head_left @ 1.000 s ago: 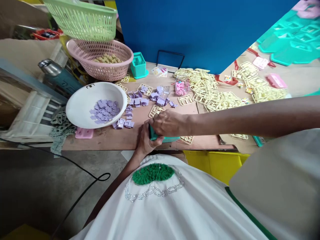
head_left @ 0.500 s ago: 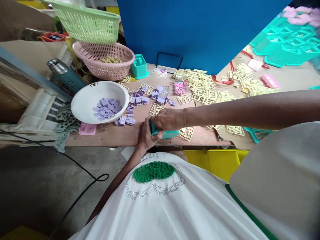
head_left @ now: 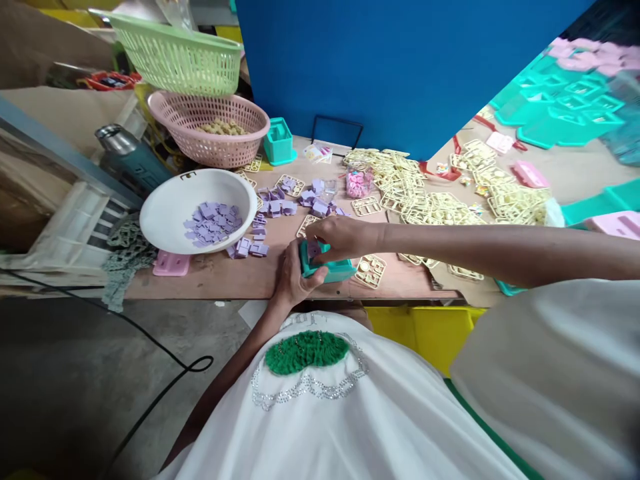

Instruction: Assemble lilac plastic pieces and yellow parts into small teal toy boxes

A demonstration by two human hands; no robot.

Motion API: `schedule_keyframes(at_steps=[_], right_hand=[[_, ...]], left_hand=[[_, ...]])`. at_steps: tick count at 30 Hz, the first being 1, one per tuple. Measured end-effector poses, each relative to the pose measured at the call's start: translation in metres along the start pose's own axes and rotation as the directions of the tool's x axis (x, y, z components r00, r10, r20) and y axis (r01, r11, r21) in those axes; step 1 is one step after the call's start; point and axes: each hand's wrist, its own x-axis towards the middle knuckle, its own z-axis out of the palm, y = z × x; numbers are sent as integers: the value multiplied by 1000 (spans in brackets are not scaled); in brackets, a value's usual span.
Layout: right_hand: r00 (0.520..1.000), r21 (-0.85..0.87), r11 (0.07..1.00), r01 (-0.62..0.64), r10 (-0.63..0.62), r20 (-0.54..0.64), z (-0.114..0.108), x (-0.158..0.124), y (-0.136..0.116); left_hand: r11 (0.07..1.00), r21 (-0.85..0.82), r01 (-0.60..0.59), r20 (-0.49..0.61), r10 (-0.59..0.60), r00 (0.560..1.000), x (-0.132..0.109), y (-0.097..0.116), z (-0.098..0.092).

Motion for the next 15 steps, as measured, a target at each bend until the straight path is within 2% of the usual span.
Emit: schedule_keyframes(at_steps=[3,5,7,9,10,11,13,15], right_hand=[[996,-2,999,47,-47,79,-3,7,-1],[989,19,991,134,-135,51,-6,5,-7],[950,49,951,305,-300,-80,-11,-3,-16],[876,38,898,438,-418,-240,-17,-12,-20],[859,17,898,439,-415,-299,-19,-16,-19],[866,2,919,395,-372,-335,-21,-19,-14],[907,5,969,247,-229,-353,-19,-23,4],[927,41,987,154,-130,-351,-10,-26,30]], left_hand=[[999,35,-17,1,17,1000,0,-4,0],[998,59,-26,0,26,1000,0,-8,0],[997,71,-33,7,32,999,0,-13,0],[997,76,-31,13,30,999,0,-15,0],[996,79,-28,13,27,1000,0,-15,0],[996,80,-27,11,26,1000,1,-13,-1],[998,63,-30,16,29,999,3,-9,-5],[999,25,-28,31,27,999,5,-3,-9]])
